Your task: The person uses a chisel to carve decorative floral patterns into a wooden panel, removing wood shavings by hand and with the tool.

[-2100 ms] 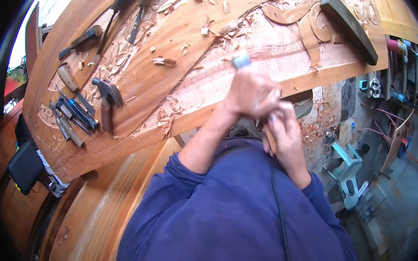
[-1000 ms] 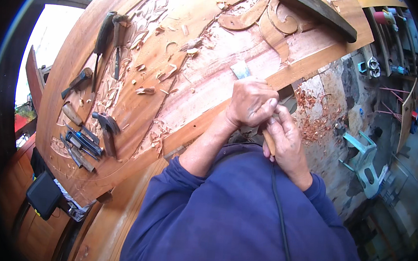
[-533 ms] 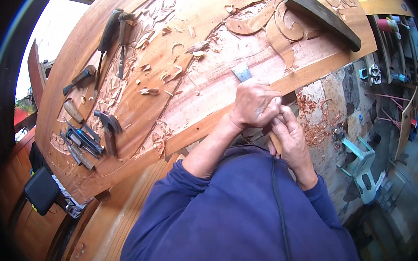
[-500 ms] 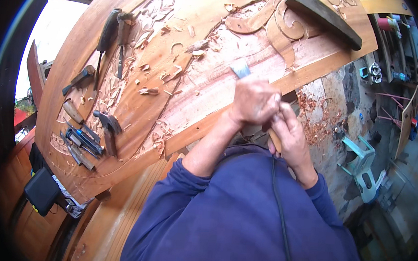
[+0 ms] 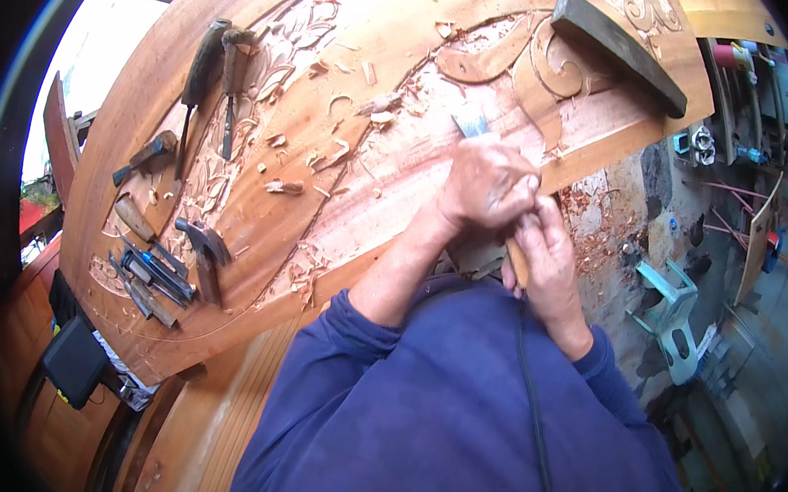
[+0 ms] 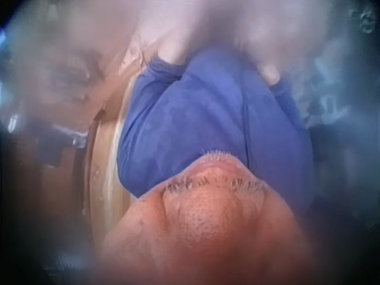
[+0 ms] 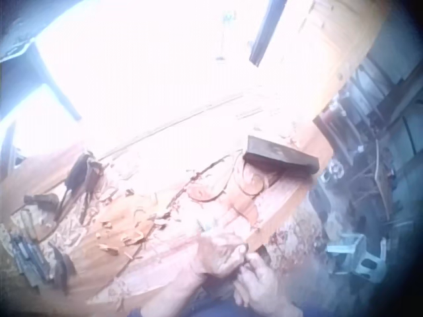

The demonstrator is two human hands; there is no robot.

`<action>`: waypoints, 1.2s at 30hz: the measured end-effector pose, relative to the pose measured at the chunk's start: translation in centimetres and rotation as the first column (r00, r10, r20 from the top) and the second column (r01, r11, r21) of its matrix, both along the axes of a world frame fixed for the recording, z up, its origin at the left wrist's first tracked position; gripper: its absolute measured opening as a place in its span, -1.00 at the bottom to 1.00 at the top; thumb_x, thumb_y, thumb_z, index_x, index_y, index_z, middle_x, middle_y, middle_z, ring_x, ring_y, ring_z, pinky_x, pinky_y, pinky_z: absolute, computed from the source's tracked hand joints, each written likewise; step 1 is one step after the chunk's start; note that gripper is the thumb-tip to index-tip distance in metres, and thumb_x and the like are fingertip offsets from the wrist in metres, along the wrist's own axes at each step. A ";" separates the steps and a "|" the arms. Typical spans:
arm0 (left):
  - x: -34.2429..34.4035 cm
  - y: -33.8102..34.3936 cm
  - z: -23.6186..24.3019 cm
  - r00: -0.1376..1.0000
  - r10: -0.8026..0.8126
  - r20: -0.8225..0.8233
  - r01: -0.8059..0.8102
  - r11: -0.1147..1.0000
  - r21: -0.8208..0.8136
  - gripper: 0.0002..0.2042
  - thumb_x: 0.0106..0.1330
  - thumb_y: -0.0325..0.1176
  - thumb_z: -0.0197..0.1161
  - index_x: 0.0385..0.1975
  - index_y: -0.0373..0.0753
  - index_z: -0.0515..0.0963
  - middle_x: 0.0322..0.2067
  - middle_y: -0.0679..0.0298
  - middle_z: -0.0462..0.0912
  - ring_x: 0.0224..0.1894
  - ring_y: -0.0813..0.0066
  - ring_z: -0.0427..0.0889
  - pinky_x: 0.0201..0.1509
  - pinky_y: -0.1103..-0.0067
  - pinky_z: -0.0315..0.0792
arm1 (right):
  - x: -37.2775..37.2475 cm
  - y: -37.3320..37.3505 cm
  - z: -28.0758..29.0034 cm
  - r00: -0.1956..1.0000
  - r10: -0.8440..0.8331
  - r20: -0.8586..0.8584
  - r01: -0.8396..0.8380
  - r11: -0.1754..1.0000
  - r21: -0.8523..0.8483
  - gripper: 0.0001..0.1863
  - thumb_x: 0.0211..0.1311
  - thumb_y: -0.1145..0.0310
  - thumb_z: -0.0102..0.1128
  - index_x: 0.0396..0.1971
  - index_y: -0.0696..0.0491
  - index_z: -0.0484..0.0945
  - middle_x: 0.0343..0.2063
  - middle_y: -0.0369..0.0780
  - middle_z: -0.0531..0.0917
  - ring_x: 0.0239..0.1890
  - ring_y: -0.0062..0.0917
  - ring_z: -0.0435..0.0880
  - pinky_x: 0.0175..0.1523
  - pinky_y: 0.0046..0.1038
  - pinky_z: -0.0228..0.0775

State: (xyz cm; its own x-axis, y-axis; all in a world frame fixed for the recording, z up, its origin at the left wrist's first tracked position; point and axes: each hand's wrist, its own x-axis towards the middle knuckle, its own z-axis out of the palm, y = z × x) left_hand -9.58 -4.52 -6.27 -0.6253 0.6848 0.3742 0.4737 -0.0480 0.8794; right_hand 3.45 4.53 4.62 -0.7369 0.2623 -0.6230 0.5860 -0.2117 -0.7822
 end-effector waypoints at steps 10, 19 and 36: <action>-1.3 0.7 -0.6 1.000 -0.020 -0.024 0.020 0.999 -0.027 -0.71 0.29 -0.18 0.12 -0.63 -0.19 0.41 -0.67 0.15 0.46 -0.55 0.07 0.56 -0.42 0.27 0.44 | -0.6 0.4 -0.9 0.999 -0.015 -0.034 0.013 0.999 -0.038 -0.66 0.69 0.28 -0.06 0.32 0.03 0.36 -0.34 -0.24 0.63 -0.67 -0.73 0.48 -0.64 -0.65 0.25; -3.1 0.8 -1.4 0.997 -0.081 0.007 0.081 0.997 0.015 -0.71 0.20 -0.16 0.10 -0.73 -0.11 0.43 -0.68 0.17 0.54 -0.59 0.08 0.58 -0.46 0.25 0.47 | -1.8 -1.3 -1.9 0.991 -0.125 -0.042 0.121 0.989 -0.090 -0.66 0.70 0.25 -0.08 0.32 -0.01 0.30 -0.29 -0.18 0.64 -0.63 -0.70 0.51 -0.63 -0.66 0.28; -2.1 -3.8 1.4 0.880 -0.024 -0.475 -0.127 0.951 -0.282 -0.56 0.59 -0.04 0.09 0.38 0.05 0.58 0.42 0.22 0.55 0.47 0.10 0.48 0.66 0.12 0.14 | 5.4 5.0 -3.2 0.961 -0.169 -0.217 0.181 0.983 0.038 -0.47 0.67 0.29 0.04 0.53 0.02 0.29 -0.20 -0.23 0.65 -0.56 -0.75 0.50 -0.45 -0.67 0.41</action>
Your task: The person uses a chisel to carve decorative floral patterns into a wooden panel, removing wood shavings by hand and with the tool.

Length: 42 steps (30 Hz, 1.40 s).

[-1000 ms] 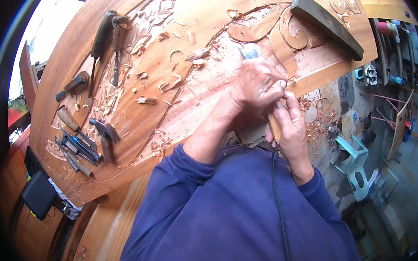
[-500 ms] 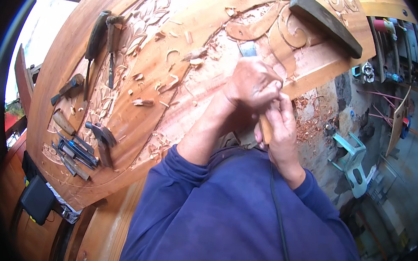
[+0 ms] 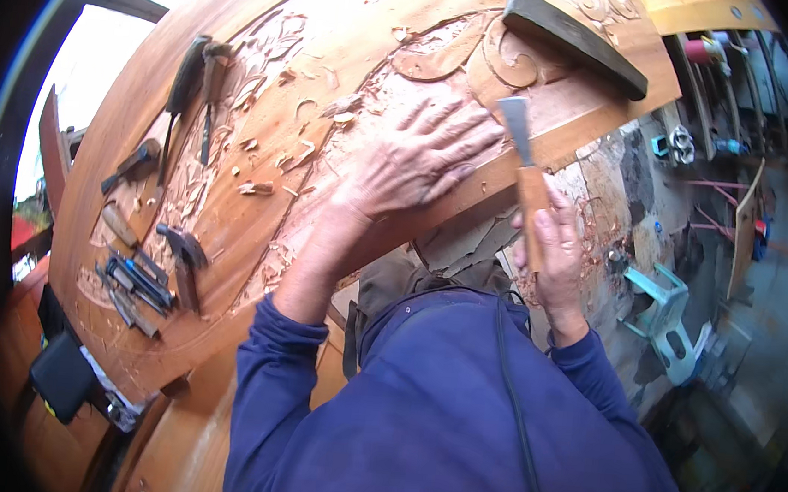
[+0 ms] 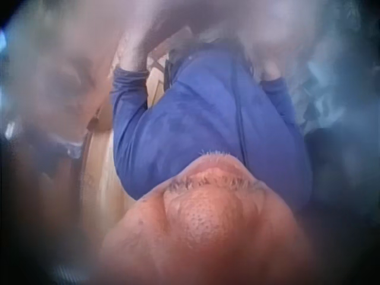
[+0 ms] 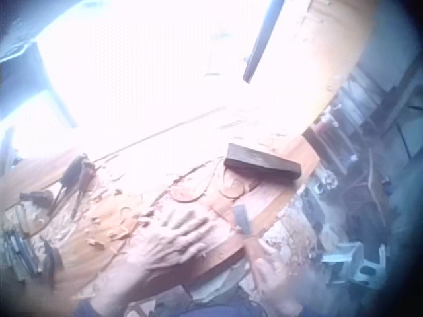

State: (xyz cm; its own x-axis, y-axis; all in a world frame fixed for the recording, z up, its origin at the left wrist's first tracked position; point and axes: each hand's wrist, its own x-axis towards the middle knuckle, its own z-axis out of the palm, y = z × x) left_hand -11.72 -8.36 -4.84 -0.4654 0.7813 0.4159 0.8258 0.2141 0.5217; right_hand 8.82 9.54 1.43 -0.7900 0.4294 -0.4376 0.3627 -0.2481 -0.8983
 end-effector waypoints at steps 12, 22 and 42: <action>5.9 0.4 0.9 0.910 0.377 0.174 -0.404 0.902 0.154 -0.70 0.42 -0.13 0.31 -0.07 -0.22 0.75 0.03 0.07 0.78 0.19 0.07 0.71 0.31 0.24 0.56 | -4.3 3.6 -0.4 0.852 0.513 0.106 -0.486 0.849 -0.206 -0.47 0.67 0.28 0.06 0.52 0.07 0.35 -0.37 -0.33 0.63 -0.56 -0.80 0.45 -0.47 -0.65 0.33; 3.4 4.5 -1.2 0.891 0.165 0.423 -0.298 0.916 0.270 -0.69 0.28 -0.16 0.08 -0.67 -0.16 0.44 -0.67 0.10 0.46 -0.59 0.03 0.53 -0.42 0.21 0.41 | -7.6 0.6 3.0 0.811 0.566 0.144 -0.541 0.821 -0.183 -0.46 0.70 0.30 -0.06 0.55 0.10 0.26 -0.53 -0.34 0.54 -0.68 -0.72 0.46 -0.59 -0.60 0.31; 1.9 4.8 -5.5 0.926 0.366 -0.088 -0.302 0.862 0.407 -0.66 0.27 -0.19 0.21 -0.75 -0.11 0.40 -0.74 0.20 0.49 -0.70 0.19 0.53 -0.62 0.28 0.34 | -8.0 -0.2 1.6 0.831 0.537 0.147 -0.533 0.844 -0.067 -0.55 0.65 0.27 0.02 0.41 0.09 0.44 -0.47 -0.31 0.60 -0.71 -0.71 0.46 -0.62 -0.63 0.25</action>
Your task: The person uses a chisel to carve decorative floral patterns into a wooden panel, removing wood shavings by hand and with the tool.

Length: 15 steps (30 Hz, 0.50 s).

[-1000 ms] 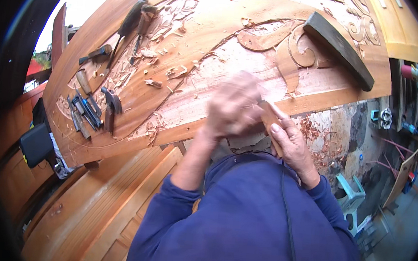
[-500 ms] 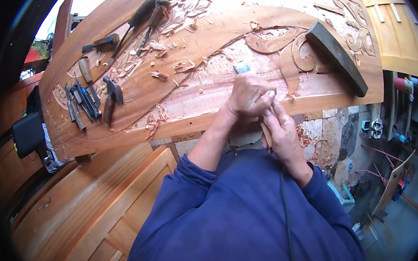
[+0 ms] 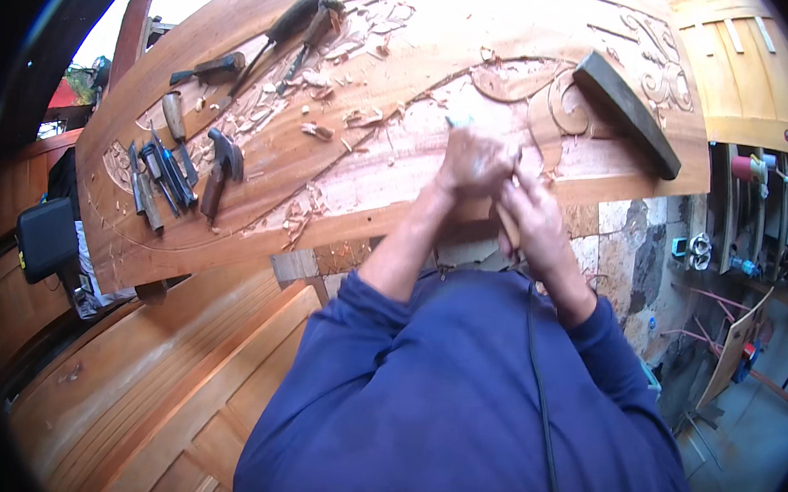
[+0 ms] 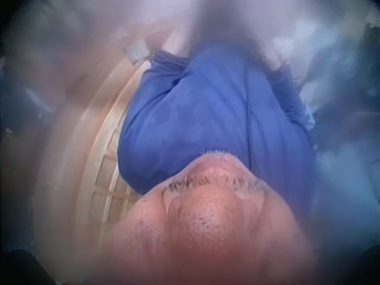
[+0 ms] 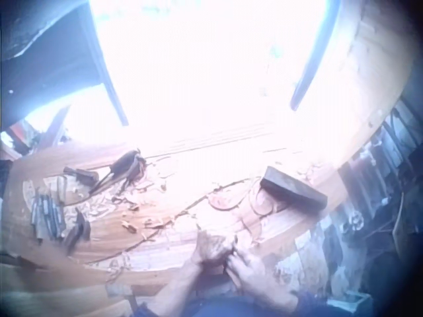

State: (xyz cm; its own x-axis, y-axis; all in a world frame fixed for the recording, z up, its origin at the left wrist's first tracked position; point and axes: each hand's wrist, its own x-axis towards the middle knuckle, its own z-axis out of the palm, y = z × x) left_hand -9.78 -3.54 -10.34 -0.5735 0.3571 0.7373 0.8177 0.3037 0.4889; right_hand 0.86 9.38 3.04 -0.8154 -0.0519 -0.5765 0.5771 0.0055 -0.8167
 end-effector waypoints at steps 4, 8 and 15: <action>0.0 -0.3 1.1 0.995 -0.036 0.094 0.029 0.997 0.066 -0.68 0.25 -0.20 0.21 -0.74 -0.09 0.40 -0.74 0.23 0.49 -0.70 0.21 0.53 -0.60 0.27 0.36 | -1.1 -0.9 1.5 0.999 -0.032 0.025 0.034 0.997 -0.065 -0.52 0.65 0.26 0.03 0.43 0.10 0.43 -0.48 -0.34 0.59 -0.71 -0.74 0.42 -0.60 -0.63 0.24; 1.0 -0.1 1.6 0.906 -0.099 0.411 0.049 0.990 0.131 -0.67 0.25 -0.16 0.18 -0.76 -0.11 0.50 -0.70 0.15 0.56 -0.68 0.18 0.56 -0.56 0.29 0.41 | 0.3 0.1 -0.4 1.000 -0.005 -0.017 0.004 0.999 -0.032 -0.50 0.64 0.34 0.03 0.47 0.13 0.38 -0.41 -0.33 0.64 -0.72 -0.73 0.44 -0.63 -0.59 0.28; -3.6 0.1 1.5 0.935 -0.026 0.355 0.010 0.999 0.046 -0.63 0.34 -0.07 0.12 -0.65 -0.15 0.57 -0.64 0.13 0.60 -0.64 0.15 0.59 -0.50 0.28 0.46 | -4.5 0.4 0.1 1.000 0.013 0.009 -0.012 0.999 -0.047 -0.46 0.62 0.26 0.09 0.47 0.16 0.39 -0.28 -0.23 0.71 -0.61 -0.61 0.65 -0.51 -0.54 0.48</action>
